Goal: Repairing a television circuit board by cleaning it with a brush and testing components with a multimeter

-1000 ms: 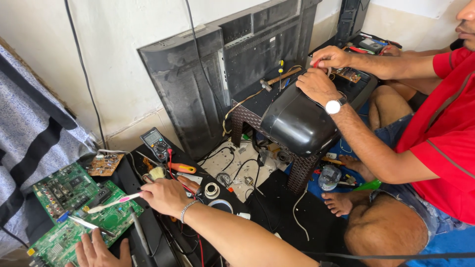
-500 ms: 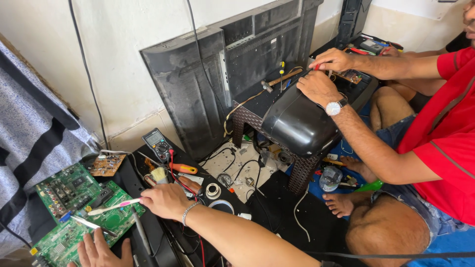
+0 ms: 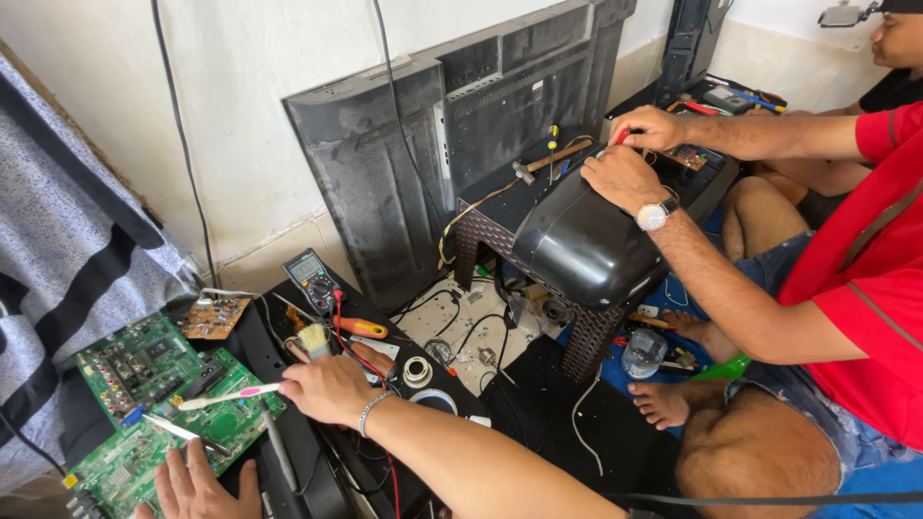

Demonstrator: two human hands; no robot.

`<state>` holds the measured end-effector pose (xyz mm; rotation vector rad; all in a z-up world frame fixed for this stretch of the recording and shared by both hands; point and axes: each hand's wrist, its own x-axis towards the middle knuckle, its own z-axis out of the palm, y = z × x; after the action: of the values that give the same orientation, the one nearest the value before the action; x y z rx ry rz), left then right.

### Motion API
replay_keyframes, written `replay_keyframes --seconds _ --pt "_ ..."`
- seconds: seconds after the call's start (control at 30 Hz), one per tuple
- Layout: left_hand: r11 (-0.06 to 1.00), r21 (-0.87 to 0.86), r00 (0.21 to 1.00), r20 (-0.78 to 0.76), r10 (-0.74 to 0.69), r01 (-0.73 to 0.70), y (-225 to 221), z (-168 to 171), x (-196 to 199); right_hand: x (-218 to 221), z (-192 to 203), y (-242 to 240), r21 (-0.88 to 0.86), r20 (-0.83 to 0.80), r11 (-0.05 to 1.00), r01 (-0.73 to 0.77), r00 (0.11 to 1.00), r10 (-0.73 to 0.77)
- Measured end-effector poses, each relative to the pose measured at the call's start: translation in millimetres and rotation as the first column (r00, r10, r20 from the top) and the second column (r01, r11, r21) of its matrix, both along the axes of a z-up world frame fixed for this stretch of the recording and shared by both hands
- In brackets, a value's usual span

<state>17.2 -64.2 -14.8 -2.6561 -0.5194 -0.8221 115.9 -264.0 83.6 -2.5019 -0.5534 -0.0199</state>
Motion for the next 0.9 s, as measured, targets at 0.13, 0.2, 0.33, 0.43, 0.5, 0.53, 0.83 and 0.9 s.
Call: replay_keyframes --seconds 0.13,0.2,0.33,0.43,0.5,0.53,0.83,0.9 --pt "1.000 0.010 1.000 0.006 -0.003 0.003 -2.0 4.2 -1.1 -2.2 3.9 -2.3 0.059 0.002 0.976 -0.212 0.977 0.212" --pt "1.000 0.021 1.000 -0.008 0.009 -0.008 -1.8 4.1 -4.1 -2.7 6.4 -5.2 0.035 -0.002 0.970 -0.241 0.971 0.241" --pt "1.000 0.019 0.999 -0.047 0.022 -0.022 3.9 -6.6 2.6 -1.8 3.8 -4.8 -0.032 0.044 0.980 -0.195 0.980 0.196" --pt "1.000 -0.008 0.999 -0.034 0.009 -0.009 5.6 -9.7 4.2 -1.9 0.6 -3.5 -0.030 0.085 0.976 -0.216 0.972 0.218" --pt "1.000 -0.002 0.999 -0.036 0.021 -0.021 5.9 -10.1 4.5 -0.8 -1.4 -3.0 -0.006 0.103 0.976 -0.220 0.970 0.219" --pt "1.000 -0.003 0.999 -0.044 0.020 -0.020 6.3 -11.0 5.3 -0.2 -3.2 -2.5 0.010 0.143 0.974 -0.226 0.964 0.222" --pt "0.998 -0.064 0.999 -0.052 0.001 -0.004 10.1 -18.2 9.4 -2.4 -0.7 4.0 0.102 0.256 0.963 -0.248 0.942 0.216" --pt "0.997 -0.076 0.999 -0.049 -0.011 0.008 11.3 -20.7 9.9 -5.7 -0.5 7.3 0.095 0.273 0.963 -0.254 0.937 0.220"
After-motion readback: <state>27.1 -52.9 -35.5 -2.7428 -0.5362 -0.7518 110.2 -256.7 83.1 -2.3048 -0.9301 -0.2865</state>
